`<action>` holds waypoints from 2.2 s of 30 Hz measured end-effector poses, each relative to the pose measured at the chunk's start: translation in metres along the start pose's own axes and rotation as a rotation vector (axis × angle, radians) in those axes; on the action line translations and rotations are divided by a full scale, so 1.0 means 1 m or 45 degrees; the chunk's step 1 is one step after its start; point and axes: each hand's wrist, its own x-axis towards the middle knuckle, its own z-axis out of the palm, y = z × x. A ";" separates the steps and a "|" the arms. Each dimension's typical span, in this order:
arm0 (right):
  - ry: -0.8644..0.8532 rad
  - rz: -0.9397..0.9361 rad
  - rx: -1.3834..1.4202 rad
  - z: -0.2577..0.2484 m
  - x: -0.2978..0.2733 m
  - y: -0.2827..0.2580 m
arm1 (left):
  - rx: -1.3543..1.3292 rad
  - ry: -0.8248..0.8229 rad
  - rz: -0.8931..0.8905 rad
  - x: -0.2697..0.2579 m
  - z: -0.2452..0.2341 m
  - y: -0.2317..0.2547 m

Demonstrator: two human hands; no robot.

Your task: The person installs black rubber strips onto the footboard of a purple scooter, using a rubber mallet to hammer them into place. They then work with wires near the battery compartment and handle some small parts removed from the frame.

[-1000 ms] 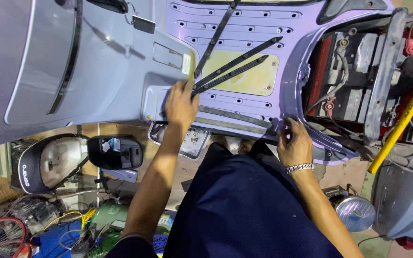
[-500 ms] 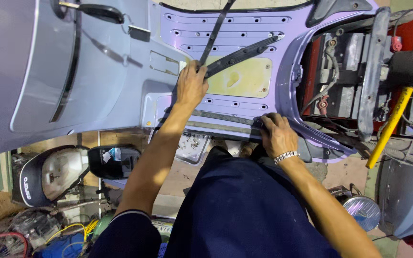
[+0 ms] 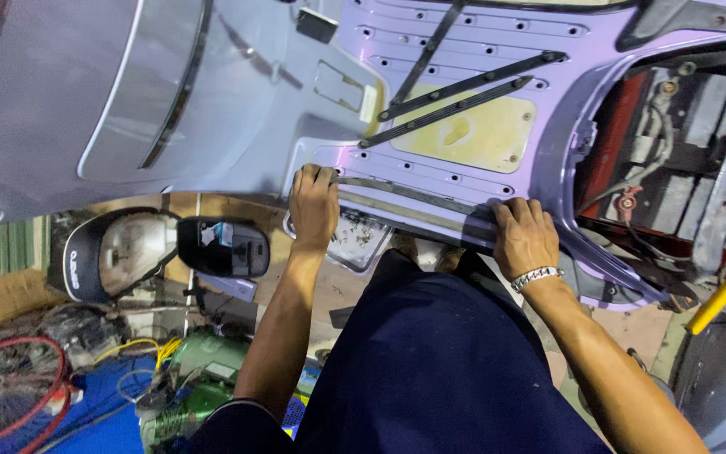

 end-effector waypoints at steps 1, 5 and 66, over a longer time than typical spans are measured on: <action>-0.010 -0.004 0.018 0.002 0.004 -0.005 | -0.035 0.000 0.006 0.001 0.000 -0.003; 0.029 -0.125 0.228 0.023 0.027 -0.034 | -0.129 -0.039 -0.094 -0.002 0.002 -0.010; -0.360 0.216 0.702 0.087 0.118 -0.120 | -0.064 -0.299 -0.430 0.045 0.022 -0.011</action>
